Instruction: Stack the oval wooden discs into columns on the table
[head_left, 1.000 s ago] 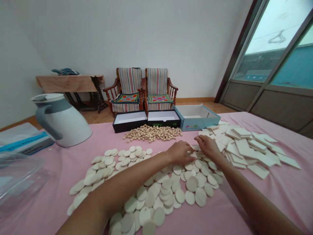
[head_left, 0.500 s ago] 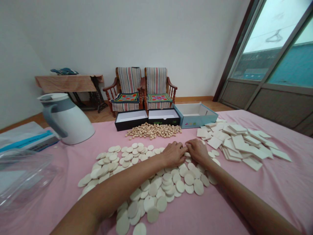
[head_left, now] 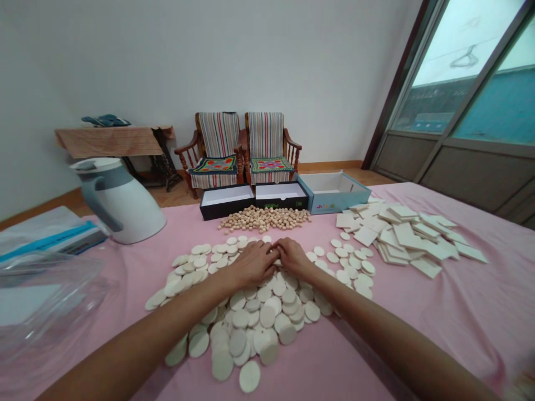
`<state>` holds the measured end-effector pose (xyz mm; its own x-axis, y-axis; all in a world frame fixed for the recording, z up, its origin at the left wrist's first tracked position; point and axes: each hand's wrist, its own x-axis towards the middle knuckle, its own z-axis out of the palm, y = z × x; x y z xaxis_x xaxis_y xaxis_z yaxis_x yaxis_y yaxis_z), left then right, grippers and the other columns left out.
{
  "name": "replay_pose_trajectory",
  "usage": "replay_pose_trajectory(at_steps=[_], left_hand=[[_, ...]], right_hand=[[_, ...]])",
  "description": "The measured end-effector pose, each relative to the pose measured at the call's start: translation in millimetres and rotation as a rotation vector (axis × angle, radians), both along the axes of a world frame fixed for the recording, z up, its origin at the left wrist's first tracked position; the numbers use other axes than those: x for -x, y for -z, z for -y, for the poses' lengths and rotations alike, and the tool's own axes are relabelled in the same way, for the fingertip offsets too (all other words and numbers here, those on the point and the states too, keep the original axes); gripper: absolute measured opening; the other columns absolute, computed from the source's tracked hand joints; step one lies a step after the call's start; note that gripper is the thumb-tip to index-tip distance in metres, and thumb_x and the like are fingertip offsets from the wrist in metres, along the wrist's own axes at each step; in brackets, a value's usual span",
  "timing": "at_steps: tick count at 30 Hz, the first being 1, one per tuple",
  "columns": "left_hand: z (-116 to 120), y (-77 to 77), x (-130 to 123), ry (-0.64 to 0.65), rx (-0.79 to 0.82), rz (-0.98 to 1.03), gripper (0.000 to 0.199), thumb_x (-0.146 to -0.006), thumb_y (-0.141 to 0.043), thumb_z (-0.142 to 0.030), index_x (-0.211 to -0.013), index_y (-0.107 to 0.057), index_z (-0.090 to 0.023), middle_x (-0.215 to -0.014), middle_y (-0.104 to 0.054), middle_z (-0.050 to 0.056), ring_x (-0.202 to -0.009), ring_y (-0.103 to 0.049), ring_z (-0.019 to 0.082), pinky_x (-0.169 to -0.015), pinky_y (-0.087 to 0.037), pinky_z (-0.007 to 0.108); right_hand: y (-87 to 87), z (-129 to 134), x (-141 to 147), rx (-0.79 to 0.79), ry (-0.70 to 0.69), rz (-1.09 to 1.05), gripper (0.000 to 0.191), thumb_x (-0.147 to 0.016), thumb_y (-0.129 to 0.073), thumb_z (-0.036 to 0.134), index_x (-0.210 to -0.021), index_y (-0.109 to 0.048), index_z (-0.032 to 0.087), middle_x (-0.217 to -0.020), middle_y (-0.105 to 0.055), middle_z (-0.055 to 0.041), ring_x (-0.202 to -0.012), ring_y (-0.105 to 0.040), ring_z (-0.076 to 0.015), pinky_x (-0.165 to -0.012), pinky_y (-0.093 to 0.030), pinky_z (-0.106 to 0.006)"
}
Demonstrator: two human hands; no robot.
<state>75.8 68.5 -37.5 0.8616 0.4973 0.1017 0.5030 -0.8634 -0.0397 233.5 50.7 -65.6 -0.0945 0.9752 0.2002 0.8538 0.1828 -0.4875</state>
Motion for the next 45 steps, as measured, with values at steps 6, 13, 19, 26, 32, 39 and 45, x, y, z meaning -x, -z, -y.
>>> replay_pose_trajectory(at_steps=[6,13,19,26,32,39,45], left_hand=[[12.5,-8.6,43.7,-0.084,0.016,-0.018,0.014,-0.088,-0.047,-0.029,-0.097,-0.055,-0.021,-0.096,-0.055,0.006,-0.093,-0.051,0.023,-0.087,-0.038,0.039],[14.8,-19.5,87.3,-0.183,0.105,0.047,0.022,-0.089,-0.042,-0.024,-0.106,-0.056,-0.025,-0.104,-0.058,0.004,-0.098,-0.054,0.02,-0.088,-0.041,0.035],[44.6,-31.5,69.1,-0.173,0.036,0.168,0.04,-0.088,-0.05,-0.034,-0.127,-0.046,-0.026,-0.136,-0.045,0.009,-0.125,-0.04,0.026,-0.103,-0.033,0.045],[112.2,-35.8,18.5,0.207,0.288,-0.017,0.058,-0.079,-0.064,-0.042,-0.13,-0.04,-0.032,-0.145,-0.036,0.005,-0.133,-0.03,0.029,-0.109,-0.023,0.052],[112.1,-22.4,12.7,0.151,0.224,0.0,0.047,-0.084,-0.057,-0.028,-0.128,-0.042,-0.029,-0.139,-0.042,0.006,-0.13,-0.033,0.028,-0.109,-0.024,0.048],[108.1,-11.8,22.3,0.058,0.155,0.031,0.029,-0.084,-0.055,-0.026,-0.112,-0.052,-0.024,-0.125,-0.053,0.006,-0.125,-0.039,0.027,-0.106,-0.029,0.045],[96.6,-7.2,21.0,-0.079,0.091,0.135,0.023,-0.088,-0.044,-0.015,-0.107,-0.055,-0.02,-0.122,-0.055,0.009,-0.117,-0.046,0.024,-0.102,-0.034,0.044]], right_hand=[[-13.3,11.2,4.5,-0.043,-0.184,-0.112,0.026,-0.088,-0.047,0.018,-0.109,-0.061,0.015,-0.107,-0.066,-0.0085,-0.097,-0.059,-0.0152,-0.086,-0.043,-0.025],[-28.2,18.5,-126.7,0.049,0.258,0.314,0.041,-0.082,-0.056,0.04,-0.111,-0.06,0.012,-0.108,-0.064,-0.0179,-0.1,-0.058,-0.0268,-0.087,-0.04,-0.037],[-15.1,26.6,-164.6,0.238,0.326,0.477,0.052,-0.081,-0.049,0.057,-0.104,-0.064,0.013,-0.104,-0.063,-0.0192,-0.097,-0.058,-0.0304,-0.081,-0.039,-0.039],[-15.1,24.1,-104.0,0.153,0.151,0.334,0.052,-0.075,-0.062,0.044,-0.117,-0.058,0.012,-0.108,-0.06,-0.0186,-0.107,-0.051,-0.03,-0.088,-0.036,-0.039],[-22.7,19.8,-24.1,0.09,-0.032,0.131,0.039,-0.074,-0.062,0.022,-0.111,-0.062,0.011,-0.102,-0.063,-0.0151,-0.095,-0.056,-0.0244,-0.084,-0.041,-0.035],[-42.7,25.3,-37.2,0.005,-0.212,-0.118,0.032,-0.084,-0.052,0.023,-0.115,-0.06,0.018,-0.116,-0.061,-0.009,-0.096,-0.061,-0.0165,-0.076,-0.049,-0.026],[-52.0,47.6,-159.2,0.258,0.06,0.277,0.073,-0.066,-0.072,0.033,-0.131,-0.049,0.011,-0.135,-0.048,-0.0196,-0.119,-0.05,-0.0299,-0.097,-0.041,-0.04]])
